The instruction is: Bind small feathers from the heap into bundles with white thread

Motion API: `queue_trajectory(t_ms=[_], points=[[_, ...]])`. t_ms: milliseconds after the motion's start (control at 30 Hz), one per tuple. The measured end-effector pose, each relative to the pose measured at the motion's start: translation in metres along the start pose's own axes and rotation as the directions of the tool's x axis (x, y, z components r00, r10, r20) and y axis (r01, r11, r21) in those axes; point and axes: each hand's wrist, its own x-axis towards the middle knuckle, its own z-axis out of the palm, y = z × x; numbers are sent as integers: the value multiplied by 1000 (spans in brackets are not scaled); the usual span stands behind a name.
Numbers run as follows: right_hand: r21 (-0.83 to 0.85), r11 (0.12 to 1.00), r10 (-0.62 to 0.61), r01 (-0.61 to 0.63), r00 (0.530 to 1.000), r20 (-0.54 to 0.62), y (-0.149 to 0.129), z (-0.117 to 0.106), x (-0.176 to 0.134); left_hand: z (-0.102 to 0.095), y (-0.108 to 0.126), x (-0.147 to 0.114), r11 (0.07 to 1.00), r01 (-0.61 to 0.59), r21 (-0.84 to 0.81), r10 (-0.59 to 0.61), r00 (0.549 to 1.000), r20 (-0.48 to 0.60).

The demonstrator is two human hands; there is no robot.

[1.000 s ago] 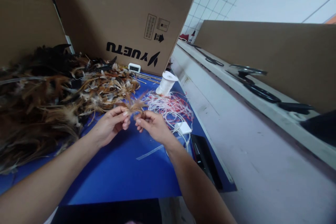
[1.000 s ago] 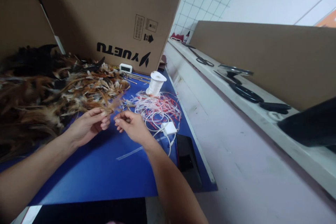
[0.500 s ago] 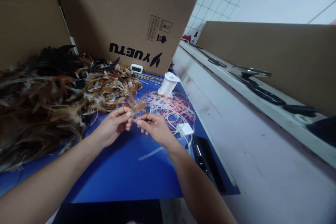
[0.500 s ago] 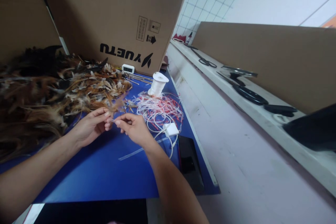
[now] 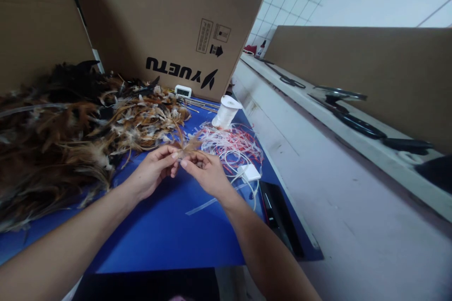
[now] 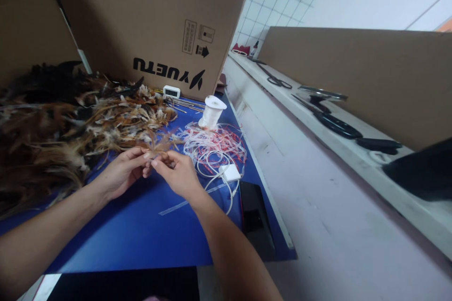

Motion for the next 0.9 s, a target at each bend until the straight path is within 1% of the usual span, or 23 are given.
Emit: queue_trajectory(t_ms=[67,133,233,333,567,767,900], points=[[-53,999,6,-5,1000,20,-2,0,0,0,0,-1,1000,2,-17,-3,1000,-2],[-103,994,25,-24,1000,12,-2,-1,0,0,1,-2,1000,2,-26,-2,1000,5],[-133,990,46,-52,998,-48,2,-2,1,1,2,-3,1000,6,-19,-6,1000,17],[-135,990,33,-47,994,-106,7,-2,2,2,3,-4,1000,3,-20,-3,1000,13],[-223,972,36,-73,986,-166,11,-4,3,5,5,-5,1000,-5,12,5,1000,-1],[-216,975,6,-50,980,-199,15,-4,2,5,3,-5,1000,-18,24,18,1000,-3],[-167,984,38,-69,983,-180,6,-1,1,7,1,-6,997,-41,60,41,999,-2]])
